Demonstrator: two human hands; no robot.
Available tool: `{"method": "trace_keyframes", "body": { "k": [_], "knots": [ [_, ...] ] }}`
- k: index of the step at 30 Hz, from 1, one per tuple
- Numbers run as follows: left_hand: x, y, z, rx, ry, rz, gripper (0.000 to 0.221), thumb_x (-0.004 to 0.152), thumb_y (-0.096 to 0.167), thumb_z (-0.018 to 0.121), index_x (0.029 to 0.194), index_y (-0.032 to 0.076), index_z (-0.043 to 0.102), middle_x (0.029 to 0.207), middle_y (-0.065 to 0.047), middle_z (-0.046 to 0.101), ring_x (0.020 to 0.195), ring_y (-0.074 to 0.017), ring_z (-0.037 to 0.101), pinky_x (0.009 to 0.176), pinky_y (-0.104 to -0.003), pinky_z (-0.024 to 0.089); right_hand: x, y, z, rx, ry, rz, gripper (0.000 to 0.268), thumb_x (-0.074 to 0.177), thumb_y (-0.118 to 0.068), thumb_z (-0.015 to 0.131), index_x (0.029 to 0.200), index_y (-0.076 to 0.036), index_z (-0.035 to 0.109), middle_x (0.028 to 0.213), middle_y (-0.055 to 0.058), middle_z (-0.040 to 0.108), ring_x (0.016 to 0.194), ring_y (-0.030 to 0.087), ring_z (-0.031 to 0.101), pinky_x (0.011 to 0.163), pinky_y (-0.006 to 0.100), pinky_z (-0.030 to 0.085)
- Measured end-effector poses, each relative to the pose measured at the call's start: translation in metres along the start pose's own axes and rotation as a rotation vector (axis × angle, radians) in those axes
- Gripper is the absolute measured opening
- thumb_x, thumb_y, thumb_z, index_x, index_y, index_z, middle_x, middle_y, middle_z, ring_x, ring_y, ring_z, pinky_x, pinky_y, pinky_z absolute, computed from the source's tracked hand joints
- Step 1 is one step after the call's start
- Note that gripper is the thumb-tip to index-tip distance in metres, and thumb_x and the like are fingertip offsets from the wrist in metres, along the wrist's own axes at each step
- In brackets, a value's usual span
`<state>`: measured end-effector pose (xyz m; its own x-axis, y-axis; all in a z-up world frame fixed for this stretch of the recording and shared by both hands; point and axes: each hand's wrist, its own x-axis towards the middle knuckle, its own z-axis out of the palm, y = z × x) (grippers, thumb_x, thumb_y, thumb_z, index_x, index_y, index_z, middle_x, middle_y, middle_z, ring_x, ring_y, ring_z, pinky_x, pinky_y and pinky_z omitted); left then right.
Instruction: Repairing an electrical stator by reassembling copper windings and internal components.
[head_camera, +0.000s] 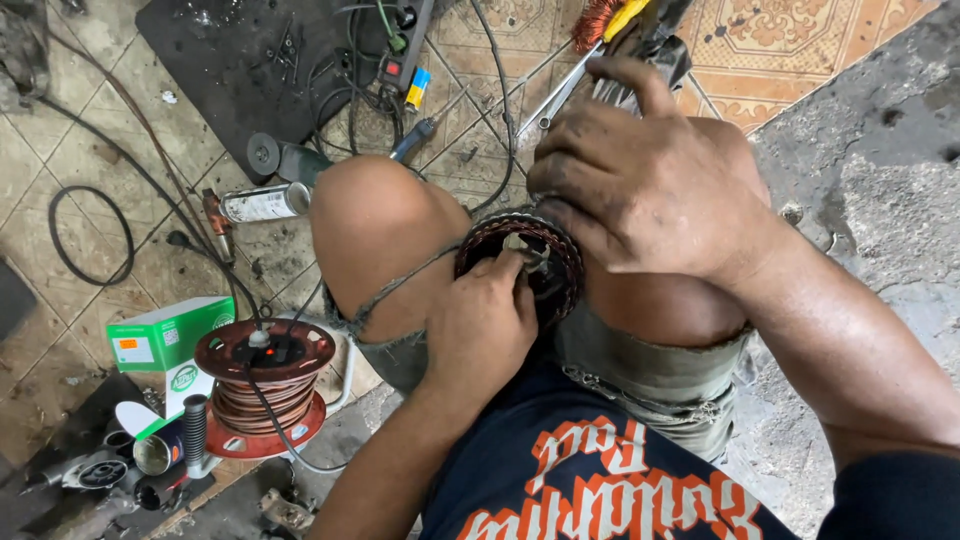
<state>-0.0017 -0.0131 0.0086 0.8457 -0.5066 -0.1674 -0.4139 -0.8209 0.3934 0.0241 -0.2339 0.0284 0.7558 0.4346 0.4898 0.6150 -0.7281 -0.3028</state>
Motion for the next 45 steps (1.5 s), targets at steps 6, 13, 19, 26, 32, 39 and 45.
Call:
{"method": "trace_keyframes", "body": {
  "k": [6, 13, 19, 26, 32, 39, 45],
  "knots": [
    [-0.002, -0.009, -0.025, -0.281, 0.17, 0.076, 0.011, 0.088, 0.013, 0.065, 0.097, 0.006, 0.063, 0.082, -0.016, 0.074, 0.063, -0.0401, 0.065, 0.057, -0.049, 0.048, 0.006, -0.014, 0.008, 0.109, -0.13, -0.124, 0.023, 0.079, -0.02, 0.079, 0.1, -0.01, 0.077, 0.098, 0.005, 0.07, 0.098, 0.022, 0.066, 0.117, 0.06, 0.032],
    [0.0, -0.006, -0.038, -0.312, 0.299, 0.12, 0.009, 0.089, 0.018, 0.064, 0.092, 0.009, 0.062, 0.078, -0.01, 0.071, 0.059, -0.037, 0.063, 0.054, -0.048, 0.044, 0.014, -0.026, 0.001, 0.085, -0.104, -0.151, 0.021, 0.077, -0.015, 0.078, 0.097, -0.008, 0.075, 0.095, 0.006, 0.07, 0.101, 0.025, 0.068, 0.114, 0.058, 0.038],
    [0.001, -0.012, -0.032, -0.315, 0.316, 0.145, 0.012, 0.085, 0.018, 0.065, 0.091, 0.009, 0.063, 0.082, -0.009, 0.072, 0.063, -0.0375, 0.064, 0.054, -0.048, 0.047, 0.008, -0.03, 0.006, -0.043, -0.117, -0.134, 0.021, 0.073, -0.01, 0.078, 0.093, -0.011, 0.073, 0.093, 0.0, 0.072, 0.096, 0.018, 0.068, 0.113, 0.056, 0.037],
    [0.006, -0.021, -0.032, -0.368, 0.343, 0.201, 0.013, 0.088, 0.017, 0.066, 0.097, 0.007, 0.067, 0.087, -0.01, 0.071, 0.074, -0.0337, 0.065, 0.065, -0.045, 0.05, 0.009, -0.029, 0.008, -0.222, -0.114, -0.147, 0.024, 0.079, -0.01, 0.074, 0.103, -0.007, 0.067, 0.101, 0.005, 0.07, 0.095, 0.019, 0.067, 0.119, 0.057, 0.038],
    [-0.004, -0.018, -0.034, -0.514, 0.396, 0.194, 0.009, 0.089, 0.013, 0.063, 0.096, 0.008, 0.064, 0.086, -0.009, 0.069, 0.066, -0.0317, 0.063, 0.06, -0.042, 0.049, 0.015, -0.04, -0.002, -0.34, -0.094, -0.155, 0.018, 0.085, -0.019, 0.074, 0.099, -0.009, 0.069, 0.1, 0.003, 0.073, 0.091, 0.018, 0.069, 0.116, 0.047, 0.045],
    [-0.001, -0.027, -0.033, -0.695, 0.254, 0.135, 0.017, 0.089, 0.015, 0.057, 0.091, 0.002, 0.067, 0.086, -0.017, 0.074, 0.067, -0.0348, 0.067, 0.063, -0.043, 0.053, 0.02, -0.038, 0.006, -0.1, -0.094, -0.138, 0.018, 0.077, -0.01, 0.075, 0.094, -0.008, 0.066, 0.091, 0.003, 0.07, 0.086, 0.019, 0.068, 0.116, 0.055, 0.043],
    [0.0, -0.031, -0.039, -0.775, 0.194, 0.237, 0.011, 0.093, 0.012, 0.06, 0.099, 0.003, 0.062, 0.075, -0.01, 0.066, 0.058, -0.0219, 0.057, 0.057, -0.037, 0.048, 0.013, -0.031, 0.01, -0.06, -0.104, -0.094, 0.015, 0.079, -0.009, 0.072, 0.093, -0.008, 0.066, 0.093, 0.005, 0.07, 0.08, 0.02, 0.068, 0.116, 0.057, 0.041]
  ]
}}
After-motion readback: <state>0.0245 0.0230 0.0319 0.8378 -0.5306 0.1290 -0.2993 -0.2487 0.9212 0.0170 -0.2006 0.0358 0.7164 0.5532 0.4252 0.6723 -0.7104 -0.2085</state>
